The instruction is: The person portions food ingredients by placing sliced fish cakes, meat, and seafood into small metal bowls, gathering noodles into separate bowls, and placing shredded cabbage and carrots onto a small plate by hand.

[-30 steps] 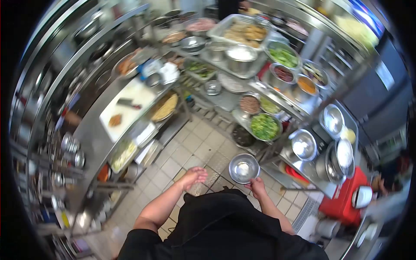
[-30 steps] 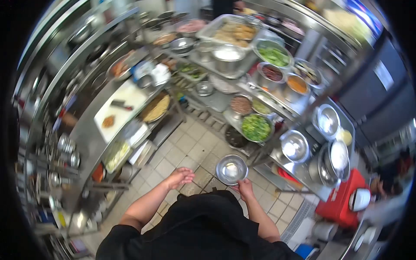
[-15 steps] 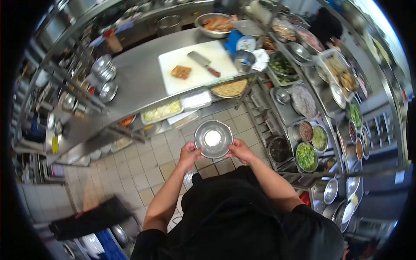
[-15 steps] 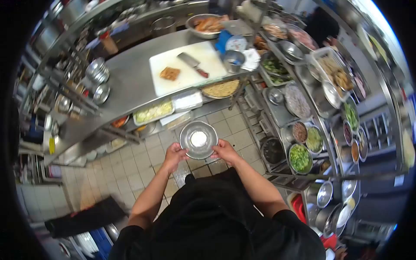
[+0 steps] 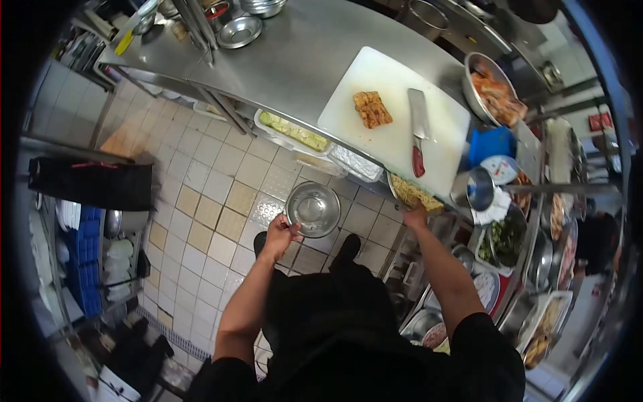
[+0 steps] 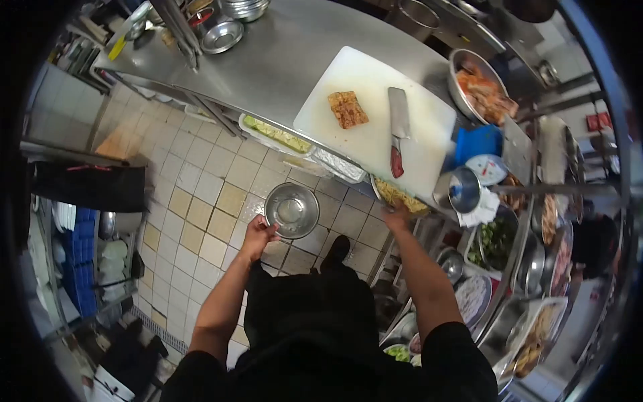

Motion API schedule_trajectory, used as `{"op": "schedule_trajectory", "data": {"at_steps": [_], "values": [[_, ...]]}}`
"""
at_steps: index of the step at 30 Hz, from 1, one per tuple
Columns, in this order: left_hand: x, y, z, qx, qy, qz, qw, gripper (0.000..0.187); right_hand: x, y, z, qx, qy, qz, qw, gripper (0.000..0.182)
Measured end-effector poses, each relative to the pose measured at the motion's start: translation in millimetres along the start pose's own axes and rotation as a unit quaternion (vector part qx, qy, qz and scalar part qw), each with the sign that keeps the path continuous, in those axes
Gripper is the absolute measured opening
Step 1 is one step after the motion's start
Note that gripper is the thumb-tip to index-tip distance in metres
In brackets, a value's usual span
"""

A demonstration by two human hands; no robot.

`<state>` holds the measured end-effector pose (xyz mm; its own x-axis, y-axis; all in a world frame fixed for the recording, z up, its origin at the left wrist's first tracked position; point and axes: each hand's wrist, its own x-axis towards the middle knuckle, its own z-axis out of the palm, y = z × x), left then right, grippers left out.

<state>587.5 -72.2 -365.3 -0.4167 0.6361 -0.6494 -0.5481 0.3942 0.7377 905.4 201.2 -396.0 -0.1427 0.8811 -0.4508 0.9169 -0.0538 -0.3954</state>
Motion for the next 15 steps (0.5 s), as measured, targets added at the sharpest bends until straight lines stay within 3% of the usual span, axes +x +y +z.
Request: {"op": "schedule_trajectory", "data": {"at_steps": [1, 2, 3, 4, 5, 6, 8, 12, 14, 15], "values": [[3.7, -16.3, 7.1, 0.036, 0.041, 0.057, 0.997, 0.019, 14.7, 9.8, 1.7, -0.113, 0.067, -0.026, 0.991, 0.056], [15.1, -29.5, 9.8, 0.031, 0.051, 0.051, 0.997, 0.019, 31.0, 20.5, 3.2, -0.225, 0.136, -0.053, 0.963, 0.06], [23.7, -45.5, 9.6, 0.24, 0.156, 0.223, 0.932, 0.014, 54.4, 30.4, 2.1, -0.232, 0.125, -0.059, 0.963, 0.06], [20.7, -57.8, 10.5, 0.438, 0.245, 0.365, 0.784, 0.011, 73.8, 31.1, -3.8, -0.146, 0.104, -0.115, 0.977, 0.061], [19.6, -60.2, 12.3, 0.274, 0.261, 0.213, 0.901, 0.014, 88.5, 33.6, -3.6, -0.059, 0.083, -0.165, 0.981, 0.062], [25.4, -62.1, 0.9, 0.465, 0.255, 0.348, 0.773, 0.012, 106.1, 36.5, -2.9, -0.055, 0.072, -0.176, 0.98, 0.062], [31.7, -63.2, -8.3, 0.514, 0.258, 0.309, 0.757, 0.007, 131.5, 41.0, -4.9, -0.098, 0.067, -0.17, 0.978, 0.062], [45.3, -78.4, -6.3, 0.51, 0.24, 0.306, 0.767, 0.009, 180.5, 28.4, 7.5, -0.161, 0.044, -0.171, 0.971, 0.061], [56.5, -105.3, 10.0, 0.451, 0.248, 0.296, 0.805, 0.01, 202.2, 12.6, 23.2, -0.188, 0.013, -0.157, 0.97, 0.061], [64.4, -126.1, 22.4, 0.389, 0.243, 0.257, 0.851, 0.01, 208.4, 11.9, 24.9, -0.198, 0.004, -0.15, 0.969, 0.061]]}}
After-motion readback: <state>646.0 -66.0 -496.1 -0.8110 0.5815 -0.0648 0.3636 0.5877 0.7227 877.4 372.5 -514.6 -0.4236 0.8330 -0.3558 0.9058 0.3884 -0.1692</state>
